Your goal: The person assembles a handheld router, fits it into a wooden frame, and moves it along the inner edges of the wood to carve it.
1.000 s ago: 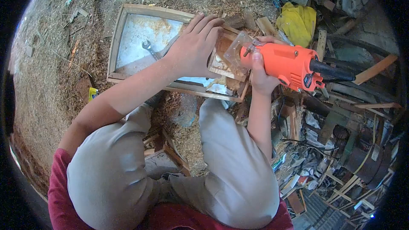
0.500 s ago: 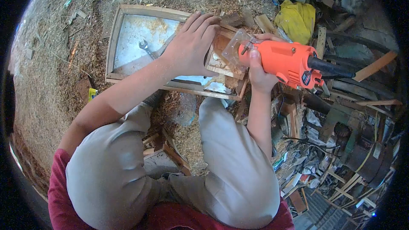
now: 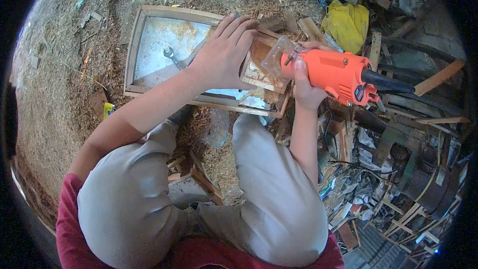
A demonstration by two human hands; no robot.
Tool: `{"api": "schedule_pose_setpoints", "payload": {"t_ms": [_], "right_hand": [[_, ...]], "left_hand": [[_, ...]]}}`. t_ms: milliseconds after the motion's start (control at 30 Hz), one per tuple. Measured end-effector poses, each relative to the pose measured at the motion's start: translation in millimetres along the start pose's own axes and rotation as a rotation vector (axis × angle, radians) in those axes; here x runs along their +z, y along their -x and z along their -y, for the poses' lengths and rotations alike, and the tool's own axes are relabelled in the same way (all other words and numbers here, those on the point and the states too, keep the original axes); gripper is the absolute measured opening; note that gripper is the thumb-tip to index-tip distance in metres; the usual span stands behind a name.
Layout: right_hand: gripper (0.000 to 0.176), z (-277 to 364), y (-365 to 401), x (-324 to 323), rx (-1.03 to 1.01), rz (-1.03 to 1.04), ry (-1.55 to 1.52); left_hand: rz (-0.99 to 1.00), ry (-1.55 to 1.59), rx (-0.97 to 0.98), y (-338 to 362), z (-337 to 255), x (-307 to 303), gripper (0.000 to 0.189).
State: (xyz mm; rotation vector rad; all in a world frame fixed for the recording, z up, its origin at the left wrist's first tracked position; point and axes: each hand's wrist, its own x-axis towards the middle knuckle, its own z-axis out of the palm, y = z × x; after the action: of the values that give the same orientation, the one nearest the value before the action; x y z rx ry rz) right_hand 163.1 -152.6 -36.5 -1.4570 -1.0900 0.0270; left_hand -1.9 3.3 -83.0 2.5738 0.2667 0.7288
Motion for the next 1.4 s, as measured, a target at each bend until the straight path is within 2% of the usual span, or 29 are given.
{"api": "schedule_pose_setpoints", "payload": {"t_ms": [333, 633, 733, 833, 933, 1233, 1400], "right_hand": [[0.072, -4, 1, -5, 0.011, 0.008, -0.003], [0.079, -4, 3, -4, 0.017, -0.027, -0.032], [0.055, -6, 4, -4, -0.006, -0.019, -0.102], [0.056, -3, 5, -2, -0.005, -0.027, -0.122], [0.080, -5, 4, -6, 0.014, -0.018, -0.033], [0.068, -5, 7, -3, -0.021, -0.065, -0.032], [0.060, -12, 9, -14, -0.031, -0.012, 0.049]], "left_hand": [[0.012, -0.028, -0.003, 0, 1, 2, 0.103], [-0.007, -0.025, 0.002, 1, 2, 3, 0.099], [-0.005, -0.027, 0.005, 1, 2, 3, 0.099], [0.001, -0.025, 0.003, 1, 2, 2, 0.099], [-0.005, -0.016, -0.001, 1, 1, 3, 0.100], [0.004, -0.008, -0.004, 1, 2, 2, 0.102], [-0.001, -0.003, -0.005, 0, 2, 3, 0.102]]}}
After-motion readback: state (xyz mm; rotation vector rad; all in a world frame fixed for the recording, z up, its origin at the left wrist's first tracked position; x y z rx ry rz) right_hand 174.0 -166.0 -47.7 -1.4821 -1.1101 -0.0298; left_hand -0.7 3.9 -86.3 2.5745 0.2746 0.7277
